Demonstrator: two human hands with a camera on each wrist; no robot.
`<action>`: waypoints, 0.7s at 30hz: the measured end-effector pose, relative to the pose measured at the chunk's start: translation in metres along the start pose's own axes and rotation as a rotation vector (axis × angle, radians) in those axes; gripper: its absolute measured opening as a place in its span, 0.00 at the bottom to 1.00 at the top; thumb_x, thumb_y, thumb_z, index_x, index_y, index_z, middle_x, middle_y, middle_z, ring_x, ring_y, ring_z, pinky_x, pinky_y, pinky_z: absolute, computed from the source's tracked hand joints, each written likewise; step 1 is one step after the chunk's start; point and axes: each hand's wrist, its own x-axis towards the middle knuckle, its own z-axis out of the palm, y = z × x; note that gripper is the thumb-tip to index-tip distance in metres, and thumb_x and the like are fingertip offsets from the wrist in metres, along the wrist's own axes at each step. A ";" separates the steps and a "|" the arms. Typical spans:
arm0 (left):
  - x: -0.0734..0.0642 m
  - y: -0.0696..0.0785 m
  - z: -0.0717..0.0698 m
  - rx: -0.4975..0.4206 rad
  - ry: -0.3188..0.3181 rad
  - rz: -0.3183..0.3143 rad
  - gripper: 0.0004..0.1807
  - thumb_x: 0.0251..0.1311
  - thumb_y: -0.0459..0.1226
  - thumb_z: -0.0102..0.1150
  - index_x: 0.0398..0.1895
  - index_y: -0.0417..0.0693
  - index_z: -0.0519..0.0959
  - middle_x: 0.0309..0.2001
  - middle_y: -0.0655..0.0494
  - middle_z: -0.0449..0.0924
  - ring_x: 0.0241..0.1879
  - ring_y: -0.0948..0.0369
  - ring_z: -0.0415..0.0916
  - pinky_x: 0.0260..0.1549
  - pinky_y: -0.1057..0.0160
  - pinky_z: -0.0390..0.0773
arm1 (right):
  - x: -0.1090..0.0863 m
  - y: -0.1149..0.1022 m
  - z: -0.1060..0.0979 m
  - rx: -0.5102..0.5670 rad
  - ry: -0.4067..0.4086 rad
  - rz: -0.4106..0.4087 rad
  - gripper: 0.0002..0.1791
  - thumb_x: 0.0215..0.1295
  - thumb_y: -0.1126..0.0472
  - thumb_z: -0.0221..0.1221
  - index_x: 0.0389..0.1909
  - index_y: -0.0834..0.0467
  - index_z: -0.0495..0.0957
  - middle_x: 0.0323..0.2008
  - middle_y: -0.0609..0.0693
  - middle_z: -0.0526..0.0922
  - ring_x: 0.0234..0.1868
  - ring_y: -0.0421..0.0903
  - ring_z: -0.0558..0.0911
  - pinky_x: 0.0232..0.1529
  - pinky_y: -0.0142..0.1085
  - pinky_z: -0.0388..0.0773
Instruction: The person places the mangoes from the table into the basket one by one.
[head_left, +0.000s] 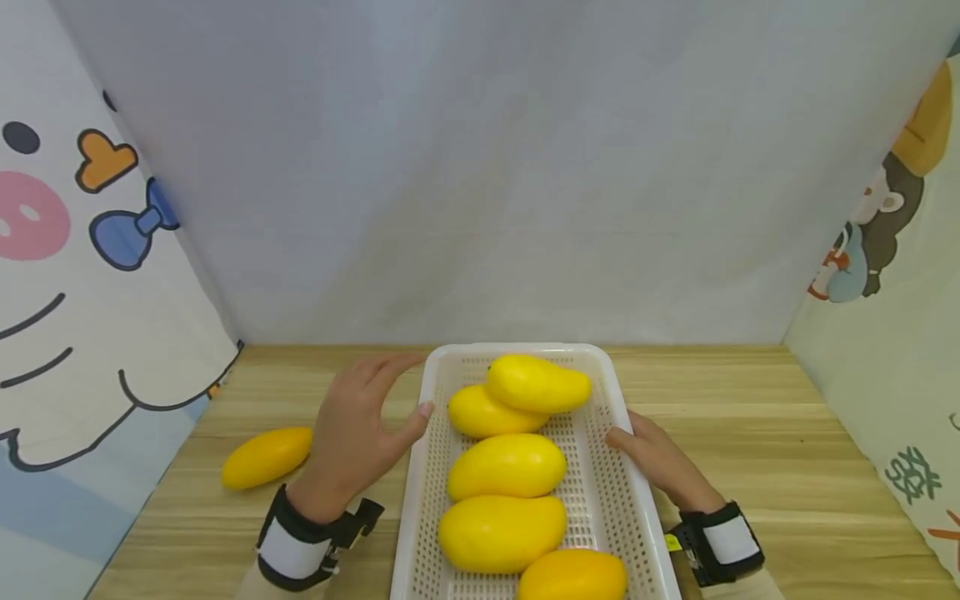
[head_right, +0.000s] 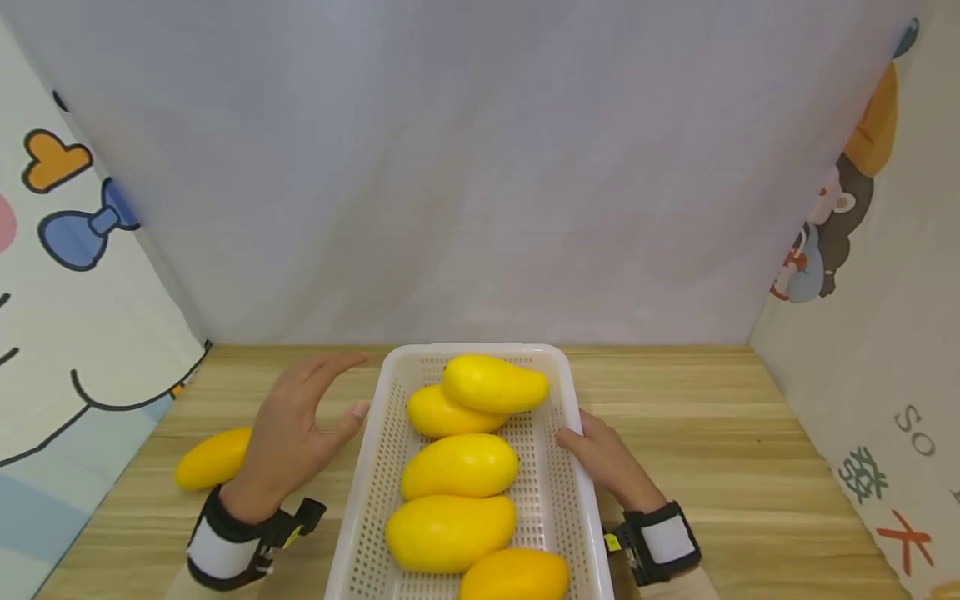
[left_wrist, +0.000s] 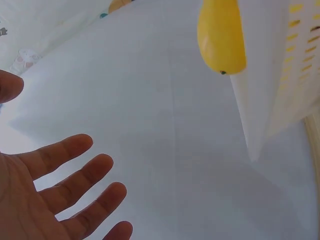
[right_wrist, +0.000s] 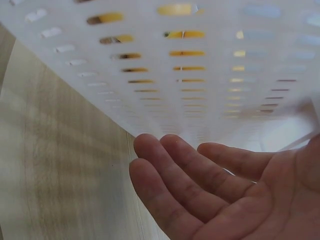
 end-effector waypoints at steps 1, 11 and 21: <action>0.000 -0.002 -0.001 0.008 0.009 -0.003 0.29 0.56 0.48 0.65 0.60 0.45 0.80 0.54 0.47 0.82 0.53 0.47 0.76 0.51 0.42 0.74 | 0.000 0.000 0.000 0.000 0.001 0.002 0.31 0.76 0.60 0.46 0.76 0.64 0.55 0.51 0.71 0.78 0.37 0.59 0.87 0.30 0.50 0.86; 0.002 -0.021 -0.014 0.043 0.061 0.010 0.28 0.57 0.49 0.62 0.59 0.46 0.81 0.54 0.47 0.82 0.54 0.47 0.77 0.52 0.43 0.74 | 0.000 0.002 0.000 -0.011 0.014 0.001 0.31 0.75 0.61 0.45 0.77 0.63 0.54 0.52 0.72 0.77 0.37 0.58 0.87 0.29 0.50 0.85; -0.005 -0.047 -0.031 0.100 0.087 0.002 0.28 0.55 0.47 0.61 0.59 0.44 0.81 0.53 0.44 0.82 0.53 0.43 0.76 0.49 0.40 0.72 | 0.000 0.002 -0.001 0.020 -0.004 -0.006 0.30 0.75 0.61 0.46 0.75 0.66 0.56 0.51 0.72 0.77 0.38 0.60 0.87 0.31 0.51 0.86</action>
